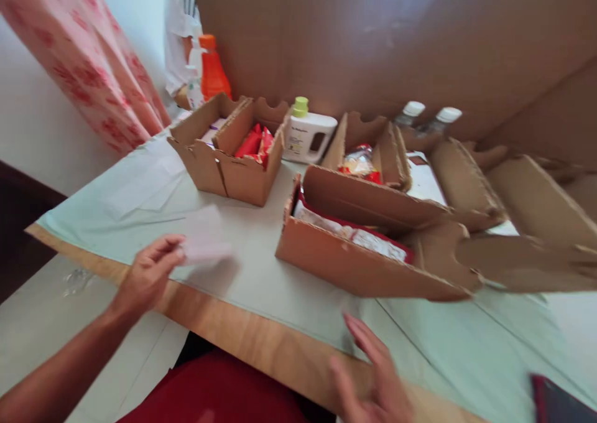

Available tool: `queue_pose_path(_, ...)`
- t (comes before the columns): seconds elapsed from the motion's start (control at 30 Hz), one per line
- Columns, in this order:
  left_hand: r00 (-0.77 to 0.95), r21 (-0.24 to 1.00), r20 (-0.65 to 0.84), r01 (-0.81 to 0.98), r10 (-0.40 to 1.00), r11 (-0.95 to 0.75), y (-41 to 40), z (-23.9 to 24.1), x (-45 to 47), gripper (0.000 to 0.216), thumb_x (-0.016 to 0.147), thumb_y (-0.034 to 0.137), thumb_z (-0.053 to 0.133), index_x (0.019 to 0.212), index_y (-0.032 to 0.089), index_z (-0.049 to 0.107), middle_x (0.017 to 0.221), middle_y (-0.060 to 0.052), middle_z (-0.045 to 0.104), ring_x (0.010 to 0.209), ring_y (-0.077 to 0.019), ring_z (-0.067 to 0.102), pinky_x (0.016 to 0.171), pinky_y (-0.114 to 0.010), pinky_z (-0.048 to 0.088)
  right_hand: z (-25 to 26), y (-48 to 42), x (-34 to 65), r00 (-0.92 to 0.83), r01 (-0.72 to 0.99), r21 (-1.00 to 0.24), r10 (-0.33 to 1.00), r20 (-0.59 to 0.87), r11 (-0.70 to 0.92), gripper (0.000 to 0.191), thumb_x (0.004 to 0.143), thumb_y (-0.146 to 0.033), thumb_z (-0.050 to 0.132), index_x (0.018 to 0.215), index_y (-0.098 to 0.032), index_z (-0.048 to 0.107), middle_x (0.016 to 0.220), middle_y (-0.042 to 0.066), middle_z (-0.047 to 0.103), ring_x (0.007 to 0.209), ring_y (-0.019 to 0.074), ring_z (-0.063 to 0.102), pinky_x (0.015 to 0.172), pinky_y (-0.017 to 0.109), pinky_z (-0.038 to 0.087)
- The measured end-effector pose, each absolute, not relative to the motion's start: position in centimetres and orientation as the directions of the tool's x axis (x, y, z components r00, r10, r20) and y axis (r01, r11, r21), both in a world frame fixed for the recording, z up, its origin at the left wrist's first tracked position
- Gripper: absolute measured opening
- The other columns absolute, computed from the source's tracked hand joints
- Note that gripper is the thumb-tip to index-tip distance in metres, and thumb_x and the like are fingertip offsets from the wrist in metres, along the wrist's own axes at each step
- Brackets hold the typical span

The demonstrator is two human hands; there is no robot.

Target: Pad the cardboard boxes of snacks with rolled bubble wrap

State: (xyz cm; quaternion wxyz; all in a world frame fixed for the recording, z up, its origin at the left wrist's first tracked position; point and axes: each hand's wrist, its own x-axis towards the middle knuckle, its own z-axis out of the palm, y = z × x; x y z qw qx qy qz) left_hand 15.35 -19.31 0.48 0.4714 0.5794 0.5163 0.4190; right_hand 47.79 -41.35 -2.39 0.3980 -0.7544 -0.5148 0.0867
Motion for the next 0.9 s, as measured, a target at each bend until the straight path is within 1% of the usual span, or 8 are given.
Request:
queue_pose_path(0.1, 0.481, 0.981, -0.16, 0.173, 0.862, 0.086, -23.0, -0.5, 21.0, 0.021, 0.085, 0.039, 0.065, 0.095, 0.022, 0.072, 0.089, -0.002, 0.072, 0.082, -0.0194, 0.064, 0.074, -0.03, 0.05, -0.6, -38.3, 44.7, 0.228, 0.703, -0.71, 0.932, 0.281, 0.042, 0.087, 0.083, -0.048, 0.076, 0.158, -0.033, 0.036, 0.158, 0.011, 0.047, 0.137, 0.0378, 0.053, 0.106, 0.057, 0.052)
queue_pose_path(0.23, 0.744, 0.986, -0.152, 0.16, 0.651, 0.048, -23.0, -0.1, 25.2, 0.023, 0.09, 0.036, 0.059, 0.1, 0.021, 0.074, 0.099, -0.005, 0.073, 0.092, -0.022, 0.065, 0.08, -0.032, 0.049, -0.1, -35.6, 45.5, 0.242, 0.573, -0.818, 0.963, 0.118, -0.044, 0.044, 0.092, -0.042, 0.065, 0.133, -0.027, 0.064, 0.124, 0.009, 0.072, 0.112, 0.0271, 0.069, 0.098, 0.044, 0.056)
queue_pose_path(0.3, 0.77, 0.987, -0.137, 0.163, 0.623, 0.015, -21.9, 0.2, 25.7, 0.023, 0.091, 0.035, 0.057, 0.1, 0.022, 0.074, 0.103, -0.005, 0.074, 0.097, -0.023, 0.065, 0.084, -0.033, 0.048, -0.2, -35.5, 46.3, 0.282, 0.521, -0.851, 0.955, 0.091, -0.073, 0.036, 0.092, -0.042, 0.064, 0.124, -0.027, 0.069, 0.119, 0.008, 0.073, 0.109, 0.0259, 0.069, 0.095, 0.042, 0.057)
queue_pose_path(0.43, 0.82, 0.974, -0.174, 0.225, 0.545, -0.028, -20.5, 1.0, 25.7, 0.024, 0.091, 0.034, 0.056, 0.099, 0.023, 0.075, 0.105, -0.006, 0.075, 0.099, -0.0251, 0.066, 0.086, -0.035, 0.048, -0.3, -35.6, 46.8, 0.242, 0.506, -0.862, 0.962, 0.127, -0.014, 0.07, 0.08, -0.046, 0.077, 0.144, -0.03, 0.055, 0.144, 0.008, 0.061, 0.131, 0.0292, 0.058, 0.106, 0.044, 0.05)
queue_pose_path(0.53, 0.861, 0.968, -0.187, 0.243, 0.473, -0.06, -20.3, 2.4, 26.2, 0.028, 0.086, 0.034, 0.057, 0.105, 0.025, 0.076, 0.11, -0.004, 0.075, 0.104, -0.0285, 0.066, 0.091, -0.038, 0.049, -0.1, -35.1, 46.1, 0.219, 0.515, -0.857, 0.97, 0.107, -0.022, 0.025, 0.092, -0.038, 0.064, 0.112, -0.027, 0.074, 0.103, 0.004, 0.077, 0.099, 0.0242, 0.07, 0.091, 0.039, 0.054)
queue_pose_path(0.67, 0.833, 0.904, -0.076, 0.29, 0.549, -0.315, -20.8, 4.6, 27.8, 0.047, 0.072, 0.04, 0.078, 0.117, 0.028, 0.074, 0.119, -0.005, 0.074, 0.111, -0.0323, 0.065, 0.098, -0.039, 0.046, 1.2, -34.3, 45.0, 0.266, 0.577, -0.816, 0.936, 0.23, 0.037, 0.019, 0.096, -0.032, 0.058, 0.094, -0.026, 0.075, 0.084, 0.002, 0.074, 0.081, 0.0206, 0.067, 0.079, 0.035, 0.053)
queue_pose_path(0.77, 0.847, 0.808, -0.102, 0.377, 0.521, -0.454, -20.9, 4.6, 28.8, 0.016, 0.077, 0.035, 0.074, 0.088, 0.024, 0.077, 0.084, -0.002, 0.073, 0.081, -0.024, 0.066, 0.076, -0.032, 0.047, 2.9, -34.9, 44.8, 0.274, 0.579, -0.81, 0.913, 0.302, 0.094, 0.019, 0.096, -0.031, 0.058, 0.094, -0.027, 0.076, 0.078, 0.0, 0.072, 0.073, 0.0188, 0.065, 0.075, 0.034, 0.053)
queue_pose_path(0.9, 0.821, 0.772, -0.314, 0.513, 0.476, -0.375, -20.2, 2.4, 27.8, 0.015, 0.078, 0.025, 0.059, 0.067, 0.021, 0.069, 0.061, 0.002, 0.061, 0.057, -0.0155, 0.054, 0.054, -0.025, 0.036, 4.1, -38.3, 46.5, 0.531, 0.496, -0.868, 0.792, 0.301, -0.003, 0.016, 0.095, -0.034, 0.063, 0.09, -0.027, 0.077, 0.081, 0.001, 0.073, 0.069, 0.0182, 0.065, 0.065, 0.031, 0.053)
